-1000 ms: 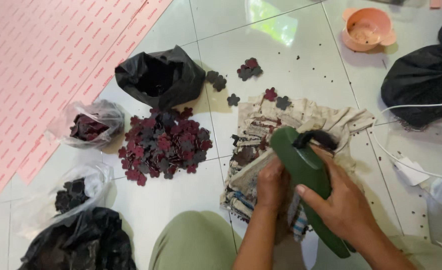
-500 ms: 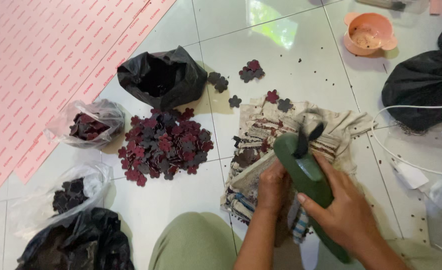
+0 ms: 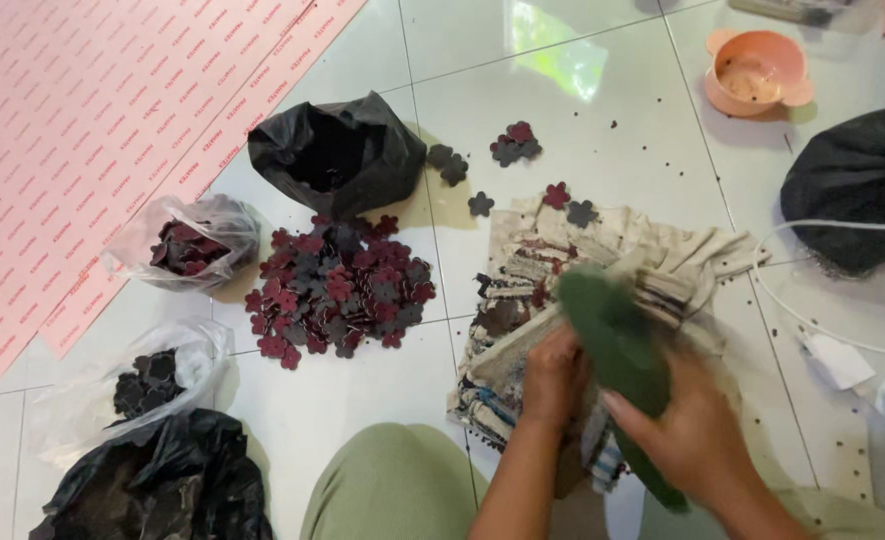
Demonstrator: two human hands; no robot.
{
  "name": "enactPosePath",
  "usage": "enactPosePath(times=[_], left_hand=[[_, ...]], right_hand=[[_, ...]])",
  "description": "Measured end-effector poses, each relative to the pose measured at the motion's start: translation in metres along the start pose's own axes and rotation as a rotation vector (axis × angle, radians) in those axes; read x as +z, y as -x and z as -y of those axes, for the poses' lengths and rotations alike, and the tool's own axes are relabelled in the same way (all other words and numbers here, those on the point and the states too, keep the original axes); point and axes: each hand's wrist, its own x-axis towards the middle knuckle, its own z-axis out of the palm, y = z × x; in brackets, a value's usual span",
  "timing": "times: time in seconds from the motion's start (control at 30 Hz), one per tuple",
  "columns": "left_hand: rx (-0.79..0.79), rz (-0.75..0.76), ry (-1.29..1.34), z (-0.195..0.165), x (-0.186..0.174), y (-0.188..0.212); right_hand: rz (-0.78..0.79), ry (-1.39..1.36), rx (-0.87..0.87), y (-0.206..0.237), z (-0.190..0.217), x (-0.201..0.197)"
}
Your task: The person sits on the floor and repeatedly applies hot glue to small flower-shaped decorations using a glue gun. They pick up each piece, apply glue, and place it on a cloth. The process is repeated for multiple pieces.
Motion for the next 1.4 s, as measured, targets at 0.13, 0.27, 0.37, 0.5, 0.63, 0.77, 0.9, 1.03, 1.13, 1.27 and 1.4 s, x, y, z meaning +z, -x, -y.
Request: enactPosePath(times=[0.13,0.27,0.37,0.5,0.63,0.77,0.9,1.03,1.13,1.27,1.4], left_hand=[[-0.118,0.037,0.072,-0.003,-0.002,0.001],[-0.096,-0.055,0.163,-0.006,-0.001,-0.002],[-0.177,-0.040,0.163,-0.004,0.002,-0.003],[-0.247,-0.078,0.254,-0.001,0.005,-0.003],[-0.395,-0.339,0.665,-0.002,-0.002,-0.010],[-0.257,-0.287,-0.029,-0.017,-0.020,-0.011],[-0.146,-0.095,-0.414,-0.038,-0.022,-0.016],[-0.109,-0.105,-0.446,-0.048,-0.017,-0.016],[-0.291,-0.112,-0.425,-0.045,-0.021,-0.023],[-0.476,-0.302,-0.535,-0.030,-0.066,-0.044],[-0.321,-0.544,-0.635,-0.015,-0.101,-0.071]], right_hand=[[0.035,-0.165,0.507,-0.016,0.000,-0.003],[-0.023,0.259,0.315,-0.012,0.008,-0.016],[0.115,0.461,0.441,-0.011,0.011,-0.019],[0.237,0.630,0.470,-0.011,0.005,-0.012],[0.307,0.581,0.618,-0.010,-0.009,-0.014],[0.047,0.204,0.384,-0.004,-0.024,-0.022],[-0.100,-0.012,0.505,-0.010,-0.035,-0.027],[-0.132,-0.003,0.605,-0.024,-0.043,-0.036],[-0.131,0.068,0.614,-0.030,-0.046,-0.040],[-0.114,0.071,0.655,-0.037,-0.047,-0.040],[-0.092,0.093,0.673,-0.046,-0.048,-0.039]])
